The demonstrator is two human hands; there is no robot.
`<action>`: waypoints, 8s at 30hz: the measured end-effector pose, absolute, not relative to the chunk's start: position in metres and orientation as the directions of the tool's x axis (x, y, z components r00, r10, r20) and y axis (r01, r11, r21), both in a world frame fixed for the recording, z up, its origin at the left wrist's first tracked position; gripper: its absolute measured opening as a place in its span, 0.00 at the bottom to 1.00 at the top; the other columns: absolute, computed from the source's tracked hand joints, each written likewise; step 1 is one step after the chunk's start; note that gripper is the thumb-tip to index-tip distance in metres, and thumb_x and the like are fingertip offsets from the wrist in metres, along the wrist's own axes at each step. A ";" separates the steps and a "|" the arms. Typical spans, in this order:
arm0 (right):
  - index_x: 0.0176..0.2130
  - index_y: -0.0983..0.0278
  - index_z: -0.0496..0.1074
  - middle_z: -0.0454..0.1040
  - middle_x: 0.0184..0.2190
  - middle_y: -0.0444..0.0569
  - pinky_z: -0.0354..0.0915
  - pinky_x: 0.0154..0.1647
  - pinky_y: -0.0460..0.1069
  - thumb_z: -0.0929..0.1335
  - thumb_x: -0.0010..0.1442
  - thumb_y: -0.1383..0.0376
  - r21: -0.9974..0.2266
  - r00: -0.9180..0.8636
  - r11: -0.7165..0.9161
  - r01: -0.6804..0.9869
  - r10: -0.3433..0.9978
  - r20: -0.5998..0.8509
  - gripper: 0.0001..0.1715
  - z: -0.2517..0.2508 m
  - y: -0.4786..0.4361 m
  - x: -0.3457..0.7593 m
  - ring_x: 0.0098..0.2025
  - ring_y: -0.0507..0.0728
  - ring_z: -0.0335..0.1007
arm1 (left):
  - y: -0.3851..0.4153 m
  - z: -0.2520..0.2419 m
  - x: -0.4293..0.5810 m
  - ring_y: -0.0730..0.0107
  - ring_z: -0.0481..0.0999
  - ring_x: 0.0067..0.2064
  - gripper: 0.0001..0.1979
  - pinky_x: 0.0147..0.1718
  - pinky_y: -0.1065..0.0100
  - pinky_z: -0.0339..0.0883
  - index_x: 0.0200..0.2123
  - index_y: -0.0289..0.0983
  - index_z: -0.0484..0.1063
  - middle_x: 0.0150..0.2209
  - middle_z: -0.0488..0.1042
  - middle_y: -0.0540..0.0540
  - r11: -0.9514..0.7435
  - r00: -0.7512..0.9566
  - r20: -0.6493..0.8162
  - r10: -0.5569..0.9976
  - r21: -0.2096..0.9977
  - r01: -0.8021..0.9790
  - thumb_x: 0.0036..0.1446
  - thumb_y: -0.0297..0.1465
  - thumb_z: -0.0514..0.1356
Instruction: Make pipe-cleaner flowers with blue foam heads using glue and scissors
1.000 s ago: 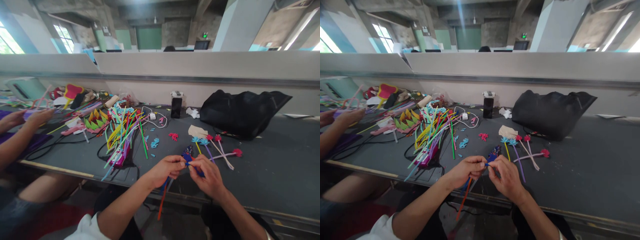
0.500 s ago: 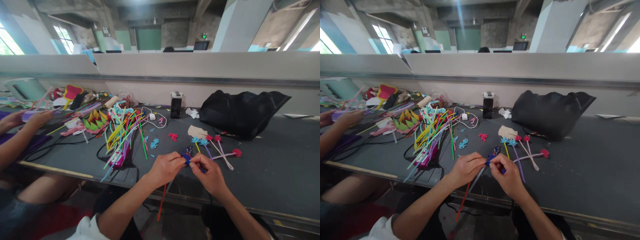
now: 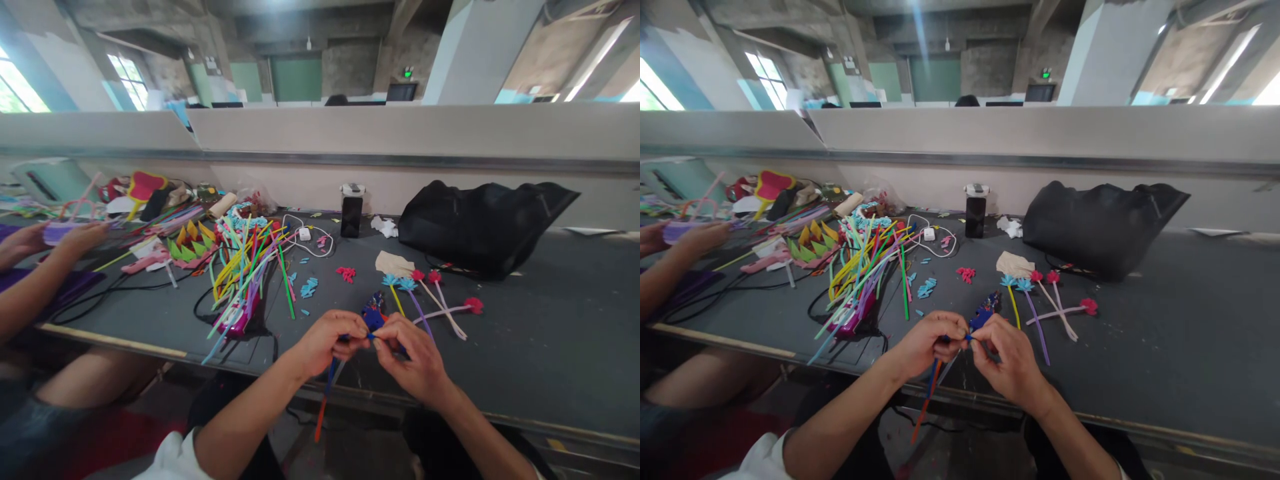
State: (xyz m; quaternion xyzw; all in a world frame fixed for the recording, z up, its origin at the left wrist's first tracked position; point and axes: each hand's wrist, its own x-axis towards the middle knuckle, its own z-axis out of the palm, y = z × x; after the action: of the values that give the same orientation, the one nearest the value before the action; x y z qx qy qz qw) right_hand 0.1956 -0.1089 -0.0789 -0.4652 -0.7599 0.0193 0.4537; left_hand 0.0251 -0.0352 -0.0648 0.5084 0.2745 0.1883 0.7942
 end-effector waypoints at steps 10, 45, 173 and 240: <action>0.29 0.61 0.68 0.63 0.21 0.40 0.58 0.24 0.45 0.65 0.61 0.64 -0.723 0.112 0.305 0.620 0.878 0.466 0.08 -0.080 -0.104 0.203 0.23 0.49 0.59 | -0.034 -0.073 0.018 0.73 0.75 0.36 0.11 0.34 0.73 0.68 0.44 0.39 0.75 0.39 0.75 0.43 -0.886 0.552 0.701 0.451 0.425 0.184 0.62 0.28 0.55; 0.33 0.60 0.66 0.63 0.26 0.40 0.59 0.28 0.45 0.65 0.61 0.71 -0.655 0.024 0.478 0.585 0.797 0.603 0.06 -0.078 -0.109 0.205 0.26 0.49 0.60 | -0.036 -0.059 0.020 0.72 0.69 0.32 0.11 0.32 0.72 0.61 0.42 0.35 0.76 0.31 0.71 0.48 -0.624 0.581 0.487 0.652 0.780 0.047 0.59 0.34 0.62; 0.27 0.65 0.74 0.60 0.19 0.38 0.44 0.23 0.45 0.74 0.48 0.54 -0.972 -0.228 -0.211 0.098 0.946 -0.229 0.17 -0.068 -0.106 0.190 0.22 0.46 0.47 | -0.018 -0.054 0.000 0.77 0.64 0.26 0.07 0.28 0.75 0.57 0.29 0.36 0.71 0.24 0.67 0.51 -0.755 0.869 0.427 0.250 0.647 -0.101 0.48 0.21 0.55; 0.28 0.61 0.70 0.70 0.26 0.42 0.58 0.29 0.45 0.65 0.56 0.66 -0.796 -0.119 0.230 0.560 0.973 0.198 0.06 -0.055 -0.113 0.191 0.28 0.50 0.64 | -0.033 -0.055 0.017 0.79 0.55 0.24 0.04 0.23 0.75 0.49 0.22 0.35 0.65 0.21 0.59 0.56 -0.169 0.751 0.018 0.660 0.978 0.125 0.47 0.28 0.55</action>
State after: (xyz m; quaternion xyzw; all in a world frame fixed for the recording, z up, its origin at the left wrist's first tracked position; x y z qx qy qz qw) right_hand 0.1911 -0.1129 -0.0549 -0.5531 -0.6929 0.2813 0.3671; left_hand 0.0170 -0.0328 -0.0551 0.7296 0.2687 0.2283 0.5859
